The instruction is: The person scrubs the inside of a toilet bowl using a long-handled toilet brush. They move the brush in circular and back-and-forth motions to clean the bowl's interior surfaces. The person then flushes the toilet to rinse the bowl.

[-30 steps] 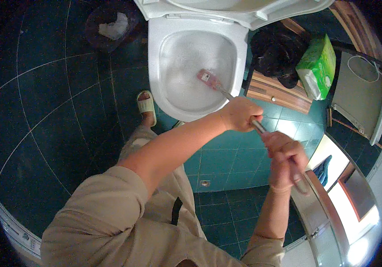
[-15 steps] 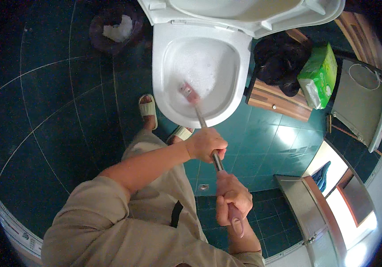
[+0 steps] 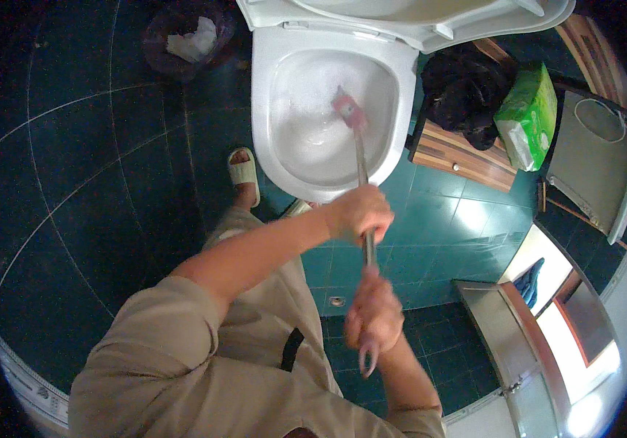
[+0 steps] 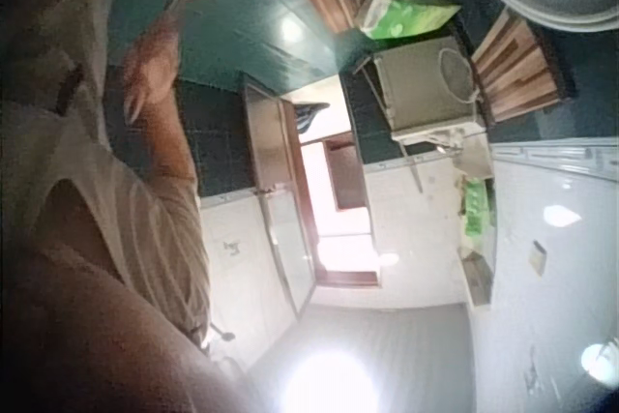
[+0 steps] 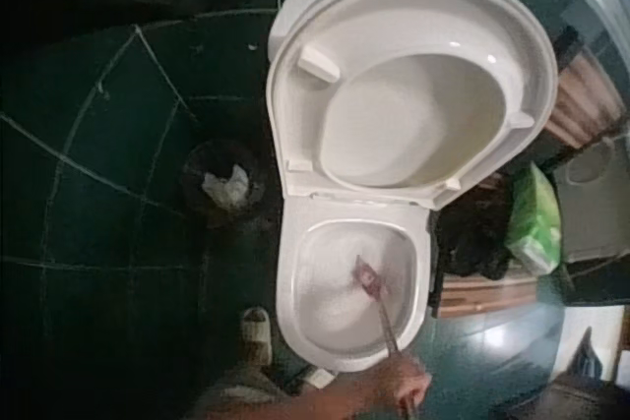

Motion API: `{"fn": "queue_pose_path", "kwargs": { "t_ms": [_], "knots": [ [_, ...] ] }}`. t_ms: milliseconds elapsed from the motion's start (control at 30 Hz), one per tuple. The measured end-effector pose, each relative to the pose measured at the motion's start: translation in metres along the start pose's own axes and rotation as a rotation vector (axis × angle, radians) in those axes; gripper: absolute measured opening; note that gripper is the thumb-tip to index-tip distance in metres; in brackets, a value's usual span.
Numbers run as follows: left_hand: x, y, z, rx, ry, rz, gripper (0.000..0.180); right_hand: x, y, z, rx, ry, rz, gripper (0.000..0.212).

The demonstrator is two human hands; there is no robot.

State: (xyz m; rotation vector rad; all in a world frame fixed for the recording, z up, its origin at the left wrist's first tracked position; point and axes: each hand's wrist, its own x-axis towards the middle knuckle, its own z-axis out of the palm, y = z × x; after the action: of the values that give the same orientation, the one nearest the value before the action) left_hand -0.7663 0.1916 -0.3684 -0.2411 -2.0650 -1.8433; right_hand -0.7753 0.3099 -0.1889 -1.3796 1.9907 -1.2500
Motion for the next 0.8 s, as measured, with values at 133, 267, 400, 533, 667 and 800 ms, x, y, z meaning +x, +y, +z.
{"fn": "queue_pose_path", "kwargs": {
  "t_ms": [133, 267, 400, 533, 667, 800],
  "knots": [
    [-0.038, 0.054, 0.011, -0.082, -0.112, -0.059, 0.018, -0.025, -0.058, 0.006, 0.236, 0.08, 0.183, 0.016],
    [-0.055, 0.019, 0.0, -0.064, -0.246, -0.012, 0.017, -0.054, -0.037, 0.047, 0.072, 0.077, 0.39, 0.015],
    [-0.041, -0.032, -0.04, 0.133, -0.45, 0.058, 0.015, -0.029, 0.016, 0.086, 0.029, 0.123, -0.012, 0.02],
    [-0.058, 0.0, -0.028, 0.358, -0.603, 0.104, 0.014, -0.07, -0.006, 0.082, 0.071, -0.078, -0.004, 0.022],
    [-0.074, 0.035, 0.006, 0.224, -0.596, 0.155, 0.015, -0.095, -0.05, 0.069, 0.093, -0.067, 0.017, 0.023],
    [-0.031, -0.008, -0.03, 0.601, -0.908, 0.12, 0.008, -0.08, 0.026, 0.097, -0.131, -0.01, -0.087, 0.023]
  ]
}}
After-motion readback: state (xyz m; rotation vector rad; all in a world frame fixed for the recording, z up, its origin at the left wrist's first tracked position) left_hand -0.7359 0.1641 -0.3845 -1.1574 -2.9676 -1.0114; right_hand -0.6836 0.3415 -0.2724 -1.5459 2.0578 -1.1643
